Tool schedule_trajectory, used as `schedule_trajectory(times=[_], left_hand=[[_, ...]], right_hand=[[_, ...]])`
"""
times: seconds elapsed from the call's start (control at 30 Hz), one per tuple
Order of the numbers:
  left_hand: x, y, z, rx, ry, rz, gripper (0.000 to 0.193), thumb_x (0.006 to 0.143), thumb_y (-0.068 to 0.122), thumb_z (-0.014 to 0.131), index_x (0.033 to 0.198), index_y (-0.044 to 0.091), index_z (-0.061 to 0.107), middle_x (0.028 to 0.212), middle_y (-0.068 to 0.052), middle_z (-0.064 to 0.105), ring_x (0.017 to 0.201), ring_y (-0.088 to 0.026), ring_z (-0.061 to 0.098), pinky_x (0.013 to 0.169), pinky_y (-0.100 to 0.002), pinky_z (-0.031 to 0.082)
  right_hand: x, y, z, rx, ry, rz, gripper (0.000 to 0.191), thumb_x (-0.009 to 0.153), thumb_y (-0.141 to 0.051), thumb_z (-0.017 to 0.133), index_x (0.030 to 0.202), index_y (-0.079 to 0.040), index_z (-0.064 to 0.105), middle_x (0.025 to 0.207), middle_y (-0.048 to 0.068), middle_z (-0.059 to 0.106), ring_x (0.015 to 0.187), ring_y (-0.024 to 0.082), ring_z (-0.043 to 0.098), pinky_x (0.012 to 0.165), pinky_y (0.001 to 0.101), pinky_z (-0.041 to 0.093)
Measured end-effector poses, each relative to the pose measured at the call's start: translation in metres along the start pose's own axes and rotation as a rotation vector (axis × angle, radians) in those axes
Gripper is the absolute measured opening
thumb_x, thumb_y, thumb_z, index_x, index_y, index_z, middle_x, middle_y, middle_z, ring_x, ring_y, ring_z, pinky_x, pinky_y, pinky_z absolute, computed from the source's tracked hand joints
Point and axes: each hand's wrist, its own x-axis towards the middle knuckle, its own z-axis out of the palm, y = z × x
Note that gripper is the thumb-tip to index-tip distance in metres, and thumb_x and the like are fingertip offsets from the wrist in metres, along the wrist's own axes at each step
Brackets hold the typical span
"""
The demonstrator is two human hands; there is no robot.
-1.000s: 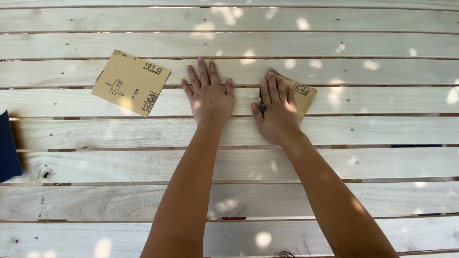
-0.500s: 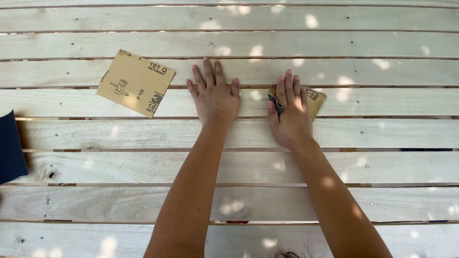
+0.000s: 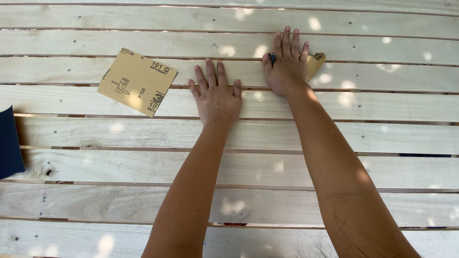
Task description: The person sands a slatted wooden surface by hand, rubbing a sheet of sandpaper back and forth across the planks with one hand while the other hand rests on the wood. They occasionally reposition the sandpaper and continue sanding different areas of the slats.
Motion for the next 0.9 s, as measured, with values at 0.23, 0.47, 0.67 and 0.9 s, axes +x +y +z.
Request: schedule_trajectory(times=[0.23, 0.47, 0.67, 0.9], left_hand=[[-0.002, 0.004, -0.006, -0.015, -0.002, -0.002, 0.072, 0.102, 0.055, 0.017, 0.163, 0.017, 0.007, 0.171, -0.008, -0.001, 0.156, -0.033, -0.005, 0.125, -0.053, 0.001], [0.000, 0.001, 0.000, -0.006, 0.030, -0.002, 0.072, 0.103, 0.054, 0.019, 0.163, 0.017, 0.010, 0.171, -0.009, 0.001, 0.156, -0.034, -0.003, 0.125, -0.055, 0.001], [0.000, 0.001, -0.002, -0.019, 0.000, -0.006, 0.072, 0.102, 0.056, 0.018, 0.164, 0.019, 0.009, 0.171, -0.006, 0.002, 0.156, -0.032, -0.003, 0.126, -0.053, 0.001], [0.000, 0.002, -0.003, -0.026, 0.008, -0.007, 0.072, 0.102, 0.055, 0.019, 0.163, 0.018, 0.009, 0.171, -0.007, 0.000, 0.156, -0.032, -0.004, 0.125, -0.054, 0.000]], right_hand=[[-0.126, -0.022, -0.023, 0.077, -0.211, 0.172, 0.056, 0.108, -0.051, 0.018, 0.163, -0.038, 0.023, 0.173, 0.014, -0.015, 0.162, 0.034, -0.007, 0.129, 0.0586, 0.001], [-0.022, -0.010, -0.010, 0.069, -0.125, 0.070, 0.066, 0.107, -0.051, 0.017, 0.166, -0.022, 0.012, 0.168, 0.017, -0.014, 0.157, 0.035, -0.006, 0.126, 0.0563, 0.001], [-0.025, -0.005, 0.012, 0.169, 0.113, 0.031, 0.069, 0.114, -0.050, 0.024, 0.164, -0.002, 0.018, 0.172, 0.022, -0.005, 0.159, 0.035, -0.003, 0.128, 0.0537, 0.005], [-0.123, -0.018, -0.007, 0.149, 0.055, 0.066, 0.052, 0.109, -0.040, 0.034, 0.153, -0.017, 0.049, 0.125, 0.015, 0.043, 0.117, 0.034, 0.043, 0.121, 0.0606, 0.019]])
